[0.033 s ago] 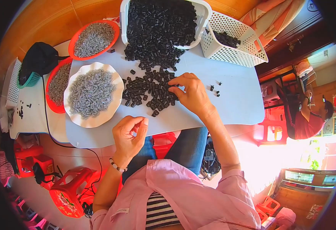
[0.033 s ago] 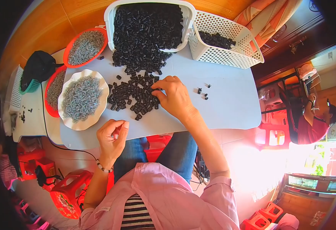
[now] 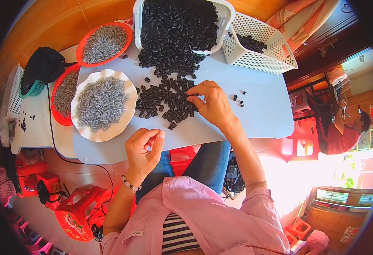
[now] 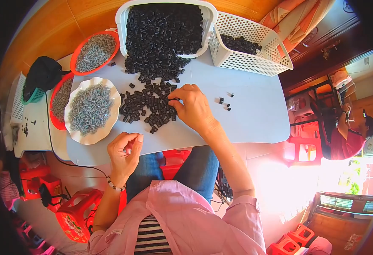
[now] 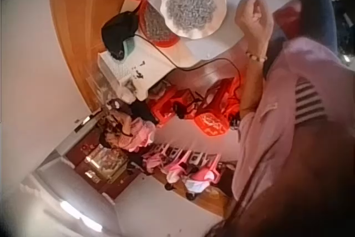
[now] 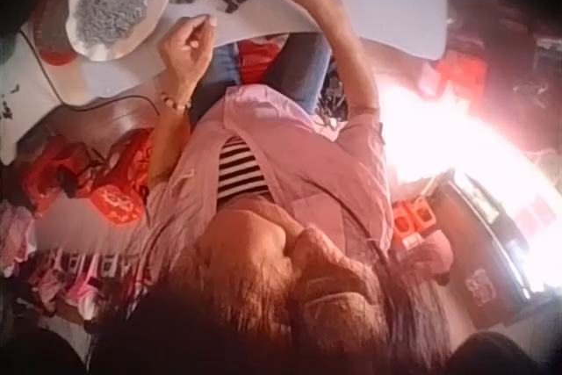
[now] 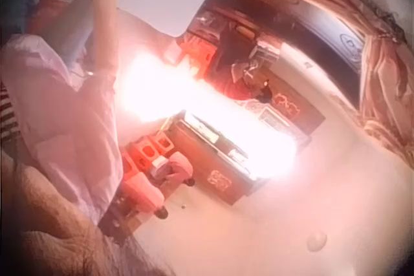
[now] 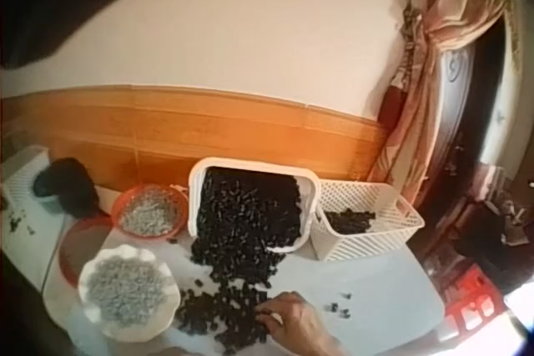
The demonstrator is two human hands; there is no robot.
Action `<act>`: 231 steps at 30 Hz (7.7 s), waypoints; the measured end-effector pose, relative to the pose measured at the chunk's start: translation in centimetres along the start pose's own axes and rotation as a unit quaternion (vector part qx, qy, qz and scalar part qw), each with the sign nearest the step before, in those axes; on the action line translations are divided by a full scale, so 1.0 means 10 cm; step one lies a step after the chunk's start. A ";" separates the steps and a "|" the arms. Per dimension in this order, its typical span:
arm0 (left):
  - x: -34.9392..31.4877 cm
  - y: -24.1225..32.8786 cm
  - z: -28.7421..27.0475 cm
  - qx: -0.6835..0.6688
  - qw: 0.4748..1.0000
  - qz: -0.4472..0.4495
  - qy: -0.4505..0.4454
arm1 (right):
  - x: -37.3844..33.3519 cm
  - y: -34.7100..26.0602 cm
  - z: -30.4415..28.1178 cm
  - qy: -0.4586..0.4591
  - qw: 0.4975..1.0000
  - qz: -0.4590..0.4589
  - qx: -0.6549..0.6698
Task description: The person repeatedly picks up small plastic pieces and metal parts from the table, joins them together by hand, and sets the assembled components onto the table.
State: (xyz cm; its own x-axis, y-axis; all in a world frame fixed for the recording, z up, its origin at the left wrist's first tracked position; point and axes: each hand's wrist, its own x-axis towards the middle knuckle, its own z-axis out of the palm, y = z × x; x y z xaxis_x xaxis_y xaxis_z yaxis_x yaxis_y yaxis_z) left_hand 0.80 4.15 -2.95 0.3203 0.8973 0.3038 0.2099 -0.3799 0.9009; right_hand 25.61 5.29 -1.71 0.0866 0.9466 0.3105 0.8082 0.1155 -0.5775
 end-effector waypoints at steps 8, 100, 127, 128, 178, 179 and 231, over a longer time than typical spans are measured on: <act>-0.01 -0.04 -0.04 -0.039 0.999 -0.015 -0.008 | -0.10 -0.31 -0.09 -0.013 0.989 0.056 0.137; -0.21 0.21 -0.18 -0.091 0.995 -0.002 -0.052 | -0.89 -0.90 0.00 -0.060 0.772 0.265 0.575; -0.47 0.08 -0.67 -0.331 0.910 -0.250 0.010 | 0.46 -1.26 0.70 -0.046 0.983 -0.167 0.069; -0.46 0.10 -0.67 -0.332 0.910 -0.249 0.011 | 0.52 -1.25 0.74 -0.038 0.984 -0.167 0.057; -0.01 0.15 -0.82 -0.278 0.954 -0.065 0.095 | 0.28 -1.45 0.46 -0.254 0.735 0.116 0.618; -0.02 0.15 -0.81 -0.278 0.954 -0.062 0.093 | 0.25 -1.45 0.46 -0.253 0.735 0.116 0.618; -0.50 0.15 -0.39 -0.364 0.896 -0.238 -0.092 | -0.49 -0.90 0.26 -0.014 0.993 -0.059 0.102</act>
State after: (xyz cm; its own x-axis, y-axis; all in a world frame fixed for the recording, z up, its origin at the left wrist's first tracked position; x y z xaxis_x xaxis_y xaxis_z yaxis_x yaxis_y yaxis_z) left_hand -4.08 -0.01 -1.89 0.5147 0.8414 -0.1647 -0.2738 0.3433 0.8984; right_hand 16.36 0.36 0.01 -0.0205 0.9307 0.3651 0.6769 0.2817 -0.6800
